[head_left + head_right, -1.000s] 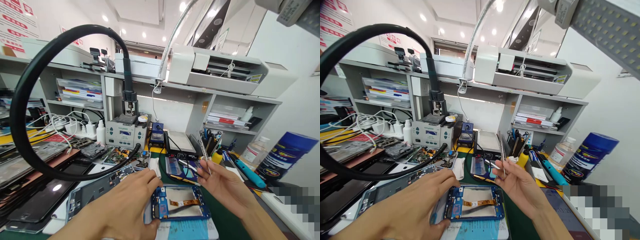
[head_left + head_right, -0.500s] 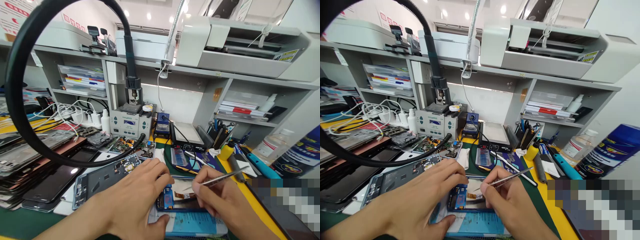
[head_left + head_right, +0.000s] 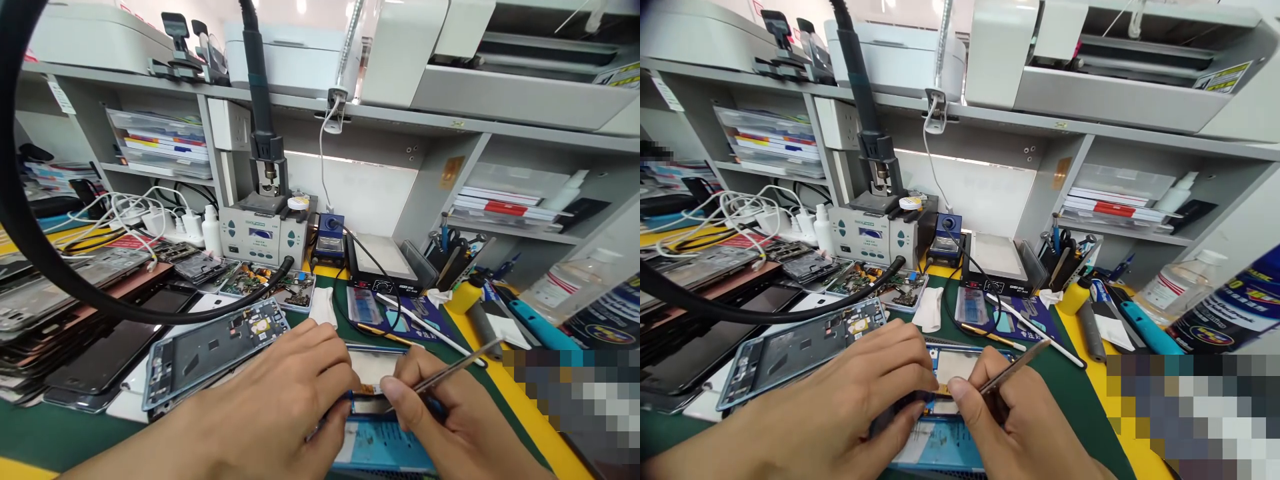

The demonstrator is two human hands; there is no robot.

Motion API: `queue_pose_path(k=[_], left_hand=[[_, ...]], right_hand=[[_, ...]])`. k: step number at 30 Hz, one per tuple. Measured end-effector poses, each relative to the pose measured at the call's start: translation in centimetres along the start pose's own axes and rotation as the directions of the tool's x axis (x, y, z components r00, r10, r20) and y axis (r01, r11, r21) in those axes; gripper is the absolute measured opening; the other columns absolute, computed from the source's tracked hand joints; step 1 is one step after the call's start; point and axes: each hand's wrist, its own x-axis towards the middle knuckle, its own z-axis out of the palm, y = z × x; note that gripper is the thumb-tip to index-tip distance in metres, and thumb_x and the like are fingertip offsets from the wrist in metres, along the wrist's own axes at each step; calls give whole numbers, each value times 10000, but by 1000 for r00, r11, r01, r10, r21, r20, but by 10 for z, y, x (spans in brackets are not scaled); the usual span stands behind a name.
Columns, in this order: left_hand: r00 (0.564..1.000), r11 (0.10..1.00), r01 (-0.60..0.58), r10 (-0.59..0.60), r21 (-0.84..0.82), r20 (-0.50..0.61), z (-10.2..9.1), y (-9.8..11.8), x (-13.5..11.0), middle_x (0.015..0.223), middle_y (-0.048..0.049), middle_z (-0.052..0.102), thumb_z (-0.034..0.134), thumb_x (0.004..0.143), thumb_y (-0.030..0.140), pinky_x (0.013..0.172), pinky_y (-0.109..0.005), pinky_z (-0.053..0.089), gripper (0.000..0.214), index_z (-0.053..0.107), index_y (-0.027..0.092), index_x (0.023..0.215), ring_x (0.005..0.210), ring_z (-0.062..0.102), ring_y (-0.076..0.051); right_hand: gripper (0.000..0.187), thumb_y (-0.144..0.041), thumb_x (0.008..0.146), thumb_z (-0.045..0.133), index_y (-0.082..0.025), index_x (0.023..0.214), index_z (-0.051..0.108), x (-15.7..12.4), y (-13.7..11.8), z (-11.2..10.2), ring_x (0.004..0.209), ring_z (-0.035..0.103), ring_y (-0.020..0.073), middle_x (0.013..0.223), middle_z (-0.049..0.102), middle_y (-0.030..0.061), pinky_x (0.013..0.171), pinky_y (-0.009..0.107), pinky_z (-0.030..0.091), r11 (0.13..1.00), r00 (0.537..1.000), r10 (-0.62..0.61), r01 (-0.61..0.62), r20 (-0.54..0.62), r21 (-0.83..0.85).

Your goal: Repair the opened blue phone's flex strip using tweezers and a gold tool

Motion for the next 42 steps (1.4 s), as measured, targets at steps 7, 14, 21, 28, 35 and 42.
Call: queue_pose_path(k=[7,14,21,28,35,42], left_hand=[[1000,1000,-11,11,8,-1,-1,1,0,965,-75,597,442,956,160,848,-415,418,240,659,179,1058,920,501,-246],[1000,1000,-23,23,16,-6,0,2,1,997,-75,610,470,938,148,856,-410,427,231,649,183,1080,930,516,-244],[1000,998,-22,23,56,-13,2,2,0,986,-79,614,476,945,157,854,-400,438,198,642,195,1045,926,531,-248],[997,999,-45,44,-10,-69,4,1,2,958,-80,630,466,949,124,847,-385,439,181,642,156,976,904,537,-226],[924,968,-94,-3,-234,-382,-3,-3,10,906,-93,656,477,979,141,793,-347,475,189,660,117,1017,855,584,-196],[956,886,-84,-57,-455,-286,-27,33,38,1026,-81,719,630,928,212,859,-310,516,198,701,128,1092,958,662,-194]], right_hand=[[332,-339,1047,448,-250,728,468,1,-4,-1,563,500,150,653,498,-41,546,271,420,993,996,-90,90,1,-72],[311,-328,1053,452,-242,761,512,2,-3,1,613,558,159,684,561,-24,597,290,442,989,996,-85,87,25,-122],[303,-349,1061,439,-242,787,510,-2,5,3,676,581,172,737,590,-8,638,298,462,991,995,-39,50,89,-123],[332,-297,1063,416,-237,743,481,2,-1,3,628,555,162,697,572,-18,599,299,415,979,989,-122,134,86,-156],[402,-388,1083,377,-237,712,411,4,0,5,607,521,159,683,551,-24,570,294,372,979,988,-68,92,138,-182],[375,-335,1042,481,-230,686,535,4,-1,4,594,572,187,623,596,-6,554,280,411,984,989,-125,134,82,-114]])
